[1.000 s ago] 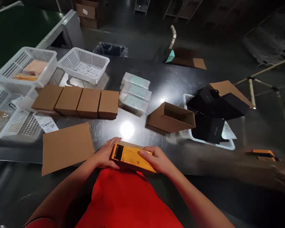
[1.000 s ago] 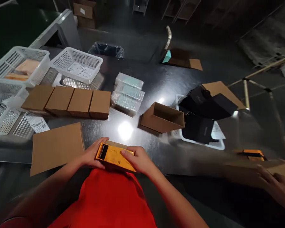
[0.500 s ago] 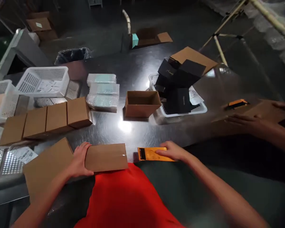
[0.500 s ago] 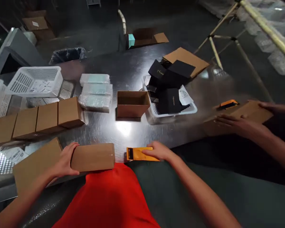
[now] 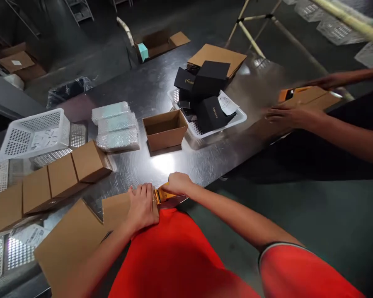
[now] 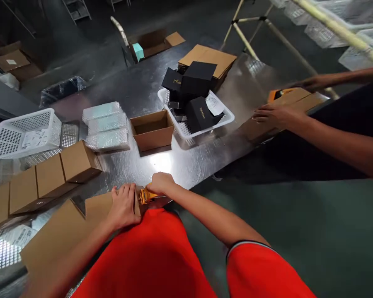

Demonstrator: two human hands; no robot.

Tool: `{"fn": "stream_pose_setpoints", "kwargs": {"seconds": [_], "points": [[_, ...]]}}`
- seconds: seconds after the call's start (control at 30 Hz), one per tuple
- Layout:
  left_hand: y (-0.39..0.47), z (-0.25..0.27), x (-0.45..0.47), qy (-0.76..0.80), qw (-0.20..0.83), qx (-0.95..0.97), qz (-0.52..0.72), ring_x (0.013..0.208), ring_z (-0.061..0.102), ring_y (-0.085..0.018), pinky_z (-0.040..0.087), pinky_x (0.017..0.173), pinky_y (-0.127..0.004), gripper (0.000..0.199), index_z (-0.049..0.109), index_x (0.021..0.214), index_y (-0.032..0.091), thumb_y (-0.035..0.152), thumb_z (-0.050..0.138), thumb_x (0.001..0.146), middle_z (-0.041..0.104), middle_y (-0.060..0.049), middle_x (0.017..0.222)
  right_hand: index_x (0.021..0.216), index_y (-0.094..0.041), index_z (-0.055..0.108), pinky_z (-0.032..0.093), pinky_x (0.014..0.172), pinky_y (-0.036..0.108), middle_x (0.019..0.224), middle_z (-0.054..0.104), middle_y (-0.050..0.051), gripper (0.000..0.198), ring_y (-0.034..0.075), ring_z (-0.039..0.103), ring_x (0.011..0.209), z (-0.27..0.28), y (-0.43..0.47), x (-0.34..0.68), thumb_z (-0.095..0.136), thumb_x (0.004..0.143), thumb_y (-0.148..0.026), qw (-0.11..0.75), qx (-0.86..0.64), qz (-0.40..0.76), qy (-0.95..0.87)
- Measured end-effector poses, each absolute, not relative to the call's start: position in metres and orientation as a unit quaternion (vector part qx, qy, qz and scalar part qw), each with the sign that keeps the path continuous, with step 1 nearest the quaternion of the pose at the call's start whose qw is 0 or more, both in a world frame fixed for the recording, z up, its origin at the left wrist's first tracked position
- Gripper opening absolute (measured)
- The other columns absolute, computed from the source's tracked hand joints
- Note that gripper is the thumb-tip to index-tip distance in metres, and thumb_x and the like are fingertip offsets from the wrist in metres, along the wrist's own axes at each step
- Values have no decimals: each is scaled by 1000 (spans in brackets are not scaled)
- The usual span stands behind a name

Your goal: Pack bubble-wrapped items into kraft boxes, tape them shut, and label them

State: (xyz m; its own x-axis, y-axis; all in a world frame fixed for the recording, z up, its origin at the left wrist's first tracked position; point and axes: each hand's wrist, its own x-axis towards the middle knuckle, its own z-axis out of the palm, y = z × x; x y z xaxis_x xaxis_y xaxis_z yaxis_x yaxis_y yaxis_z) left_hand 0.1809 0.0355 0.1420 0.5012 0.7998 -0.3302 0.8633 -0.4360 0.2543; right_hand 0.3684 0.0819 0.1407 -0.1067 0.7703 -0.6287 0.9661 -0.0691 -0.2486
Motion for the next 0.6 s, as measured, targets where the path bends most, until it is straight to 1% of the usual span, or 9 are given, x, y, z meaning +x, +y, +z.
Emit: {"fn": "stream_pose_setpoints", "kwargs": {"seconds": [0.1,0.17,0.27,0.3,0.37,0.43,0.47,0.53,0.6], "points": [[33,159,172,480,176,858,-48,125,44,-42,16,111,-68,94,36,142,12,33,66,55,49,-25,138,107,-11,76,50,70,35,105,74,21,53,34,70,96,157,89,365,54,83,-53,135,668,-314,662],[29,179,168,476,164,864,1,125,45,-42,17,111,-66,96,33,142,12,38,68,56,51,-23,134,106,-11,76,50,74,36,105,74,21,51,34,69,99,169,95,371,55,85,-52,127,687,-290,654],[27,208,155,457,174,868,84,125,45,-42,19,114,-61,107,27,144,16,50,73,54,50,-20,135,107,-10,74,47,83,36,112,72,22,38,33,66,108,189,99,390,55,89,-37,127,729,-236,630],[29,212,148,457,176,866,102,126,44,-41,19,115,-60,109,25,145,17,51,74,54,49,-19,136,107,-8,73,46,84,37,113,71,23,36,32,66,108,195,97,398,52,91,-33,133,744,-216,618],[36,208,137,477,179,853,111,126,45,-42,18,115,-62,108,24,144,19,49,75,54,49,-19,137,105,-8,71,46,79,35,109,72,25,42,31,68,102,208,88,407,42,97,-37,133,780,-185,583],[46,194,134,514,198,827,111,126,45,-43,19,113,-65,110,24,145,18,48,76,53,48,-20,138,105,-10,68,45,72,33,102,73,22,48,29,70,92,214,70,401,36,98,-45,92,810,-181,551],[50,186,136,524,219,815,114,127,45,-43,22,113,-65,113,22,147,18,49,77,52,47,-21,139,106,-12,65,44,69,31,100,73,19,46,28,69,89,212,58,392,37,97,-47,51,814,-192,546],[54,173,145,523,257,802,131,129,44,-43,25,113,-64,119,20,150,15,47,79,51,45,-22,141,110,-14,59,44,69,29,98,73,14,35,25,69,88,200,34,366,44,94,-41,-34,788,-243,565],[52,169,151,507,265,806,153,130,44,-43,24,114,-65,117,21,151,15,43,79,53,46,-22,140,114,-14,55,45,74,29,101,73,13,31,25,68,94,178,16,340,43,94,-33,-89,757,-278,584]]}}
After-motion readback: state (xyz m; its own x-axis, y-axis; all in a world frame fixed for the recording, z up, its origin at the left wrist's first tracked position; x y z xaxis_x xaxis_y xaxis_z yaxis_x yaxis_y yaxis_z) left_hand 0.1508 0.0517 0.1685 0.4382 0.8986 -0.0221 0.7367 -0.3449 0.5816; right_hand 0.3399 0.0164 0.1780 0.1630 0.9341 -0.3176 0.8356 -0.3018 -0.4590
